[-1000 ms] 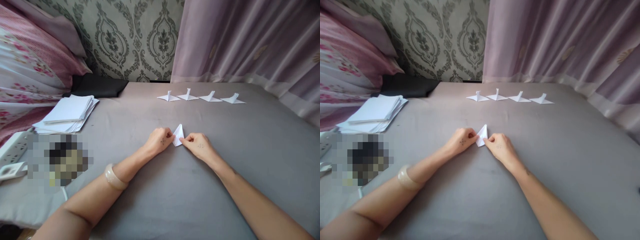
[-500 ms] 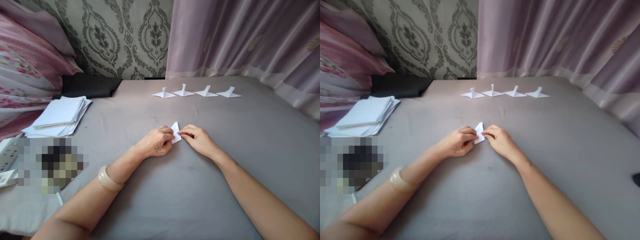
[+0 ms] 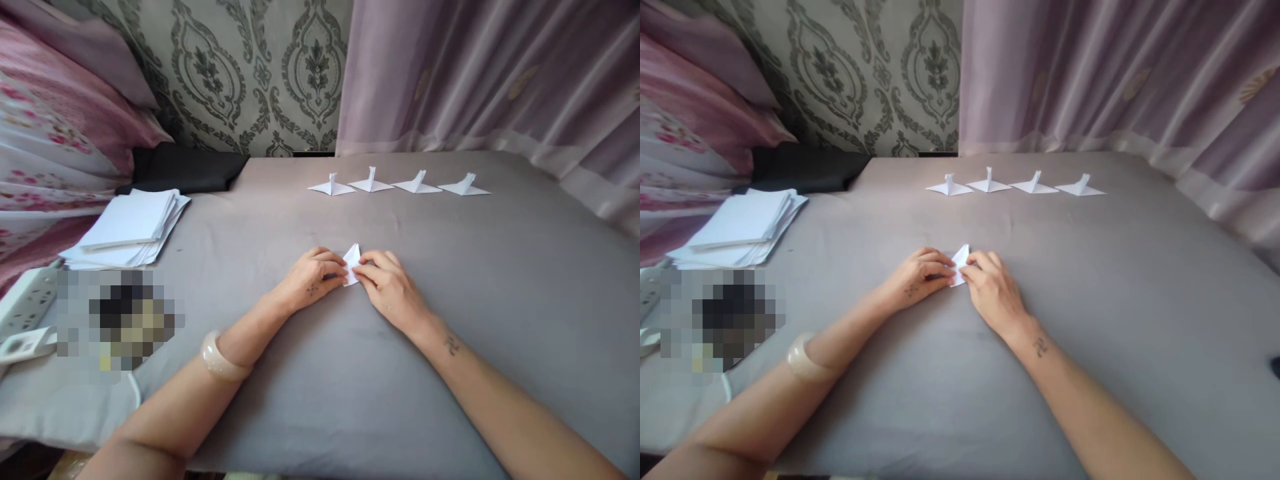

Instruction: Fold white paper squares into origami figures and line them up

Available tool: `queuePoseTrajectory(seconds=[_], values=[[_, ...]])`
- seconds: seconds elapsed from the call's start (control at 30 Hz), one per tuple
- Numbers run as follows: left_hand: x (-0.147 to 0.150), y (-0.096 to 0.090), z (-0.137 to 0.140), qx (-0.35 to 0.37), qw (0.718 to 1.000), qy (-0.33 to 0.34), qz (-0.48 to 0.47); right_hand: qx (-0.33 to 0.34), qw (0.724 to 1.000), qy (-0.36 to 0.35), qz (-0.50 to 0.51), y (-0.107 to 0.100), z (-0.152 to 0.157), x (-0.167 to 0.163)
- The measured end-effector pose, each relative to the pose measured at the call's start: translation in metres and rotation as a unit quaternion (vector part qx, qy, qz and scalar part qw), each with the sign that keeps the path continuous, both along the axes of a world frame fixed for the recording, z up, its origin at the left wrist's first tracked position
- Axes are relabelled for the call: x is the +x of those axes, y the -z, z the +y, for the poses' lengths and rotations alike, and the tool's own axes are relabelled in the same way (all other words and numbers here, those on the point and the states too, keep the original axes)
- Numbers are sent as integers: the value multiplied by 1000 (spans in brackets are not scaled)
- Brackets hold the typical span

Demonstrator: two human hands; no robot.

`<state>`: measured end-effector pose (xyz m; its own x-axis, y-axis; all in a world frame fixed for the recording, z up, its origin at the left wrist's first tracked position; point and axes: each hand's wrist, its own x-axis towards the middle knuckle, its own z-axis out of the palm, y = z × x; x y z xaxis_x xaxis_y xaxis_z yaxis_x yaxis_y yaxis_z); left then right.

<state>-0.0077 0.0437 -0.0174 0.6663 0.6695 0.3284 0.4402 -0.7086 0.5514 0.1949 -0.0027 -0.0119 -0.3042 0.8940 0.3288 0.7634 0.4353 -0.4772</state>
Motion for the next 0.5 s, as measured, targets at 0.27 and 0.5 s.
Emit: queuePoseTrajectory(seconds=[0.27, 0.5], values=[[-11, -10, 6, -165, 974, -126, -85, -2, 991, -58, -120, -10, -14, -12], [-16, -15, 10, -283, 890, -317, -166, 7, 971, -50, -235, -13, -20, -20]])
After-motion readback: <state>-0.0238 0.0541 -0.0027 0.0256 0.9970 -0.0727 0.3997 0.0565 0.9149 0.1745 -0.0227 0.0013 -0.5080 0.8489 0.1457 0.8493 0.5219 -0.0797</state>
